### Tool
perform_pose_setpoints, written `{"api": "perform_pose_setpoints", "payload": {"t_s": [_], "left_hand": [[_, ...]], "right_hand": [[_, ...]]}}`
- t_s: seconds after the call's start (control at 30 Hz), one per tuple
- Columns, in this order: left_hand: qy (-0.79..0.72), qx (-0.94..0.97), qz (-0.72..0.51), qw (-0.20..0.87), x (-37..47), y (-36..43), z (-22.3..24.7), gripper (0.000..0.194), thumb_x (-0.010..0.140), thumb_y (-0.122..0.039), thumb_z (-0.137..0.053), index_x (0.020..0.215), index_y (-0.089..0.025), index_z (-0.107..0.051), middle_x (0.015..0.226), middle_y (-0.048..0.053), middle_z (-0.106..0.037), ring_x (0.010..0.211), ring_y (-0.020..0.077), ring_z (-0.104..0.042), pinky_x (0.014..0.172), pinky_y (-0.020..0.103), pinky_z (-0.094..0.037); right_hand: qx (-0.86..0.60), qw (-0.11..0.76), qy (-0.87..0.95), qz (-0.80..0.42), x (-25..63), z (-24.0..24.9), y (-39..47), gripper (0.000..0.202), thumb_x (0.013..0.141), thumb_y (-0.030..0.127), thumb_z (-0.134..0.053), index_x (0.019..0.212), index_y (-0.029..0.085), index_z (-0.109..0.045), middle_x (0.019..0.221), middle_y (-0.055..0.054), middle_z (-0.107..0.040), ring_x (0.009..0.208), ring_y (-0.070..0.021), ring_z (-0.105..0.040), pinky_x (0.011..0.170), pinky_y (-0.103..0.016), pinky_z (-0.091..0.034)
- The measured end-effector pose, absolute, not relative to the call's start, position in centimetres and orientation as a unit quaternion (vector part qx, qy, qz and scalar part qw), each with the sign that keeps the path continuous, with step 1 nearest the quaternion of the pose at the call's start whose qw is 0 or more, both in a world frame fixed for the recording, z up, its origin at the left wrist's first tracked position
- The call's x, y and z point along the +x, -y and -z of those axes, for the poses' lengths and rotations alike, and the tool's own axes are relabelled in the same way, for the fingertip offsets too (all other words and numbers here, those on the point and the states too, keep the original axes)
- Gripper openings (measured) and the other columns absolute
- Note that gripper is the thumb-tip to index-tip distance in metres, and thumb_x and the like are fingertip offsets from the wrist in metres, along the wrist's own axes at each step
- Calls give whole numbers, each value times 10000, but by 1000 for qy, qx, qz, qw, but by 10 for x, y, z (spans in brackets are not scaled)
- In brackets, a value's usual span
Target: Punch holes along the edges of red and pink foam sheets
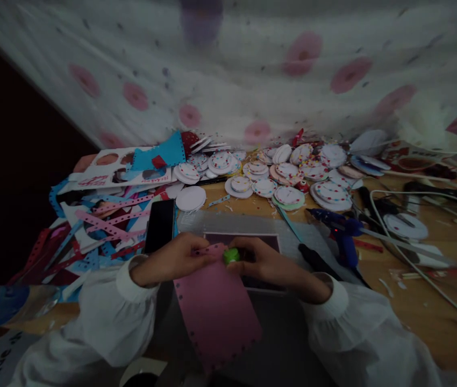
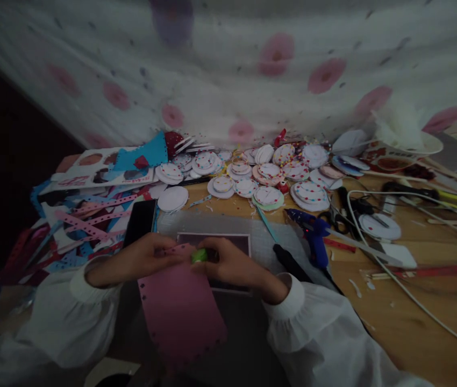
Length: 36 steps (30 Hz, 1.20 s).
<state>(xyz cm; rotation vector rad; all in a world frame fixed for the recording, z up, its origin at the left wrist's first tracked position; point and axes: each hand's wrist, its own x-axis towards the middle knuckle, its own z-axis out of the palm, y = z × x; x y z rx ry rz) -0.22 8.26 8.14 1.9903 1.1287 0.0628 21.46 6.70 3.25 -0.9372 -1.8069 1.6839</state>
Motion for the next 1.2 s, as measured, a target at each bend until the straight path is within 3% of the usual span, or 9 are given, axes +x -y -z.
{"api": "perform_pose_setpoints", "payload": {"t_s": [0.37,0.67,0.97,1.2], "left_hand": [[-477,767,-6,429,4,-83,-80,486,839,-547,-478,579,-137,-489,554,-45,-313,529,81,-307,466,203,-213],[-454,780,1,431,5,-84,-76,473,846,-533,-488,582,-141,-481,562,-49,-322,540,82,-313,482,211,-218],[-420,817,99,383,27,-94,-94,548,668,-701,-612,611,-163,-523,554,-42,-455,516,96,-386,476,239,-208],[-432,814,55,384,30,-89,-83,492,722,-632,-609,632,-157,-519,586,-50,-454,550,91,-386,504,229,-233]], "right_hand": [[-350,229,688,-593,216,-33,-66,340,794,383,-651,1016,127,-635,863,-35,-605,744,-151,-506,645,-257,-398],[-370,229,699,-567,216,-38,-65,202,785,273,-635,916,120,-631,794,-19,-582,705,-140,-495,614,-250,-385],[-377,215,696,-572,216,-40,-64,232,777,206,-598,983,106,-639,930,-75,-648,830,-188,-571,746,-302,-440],[-374,235,697,-566,217,-36,-66,153,749,172,-562,879,116,-621,844,-55,-628,765,-170,-556,686,-278,-434]]}}
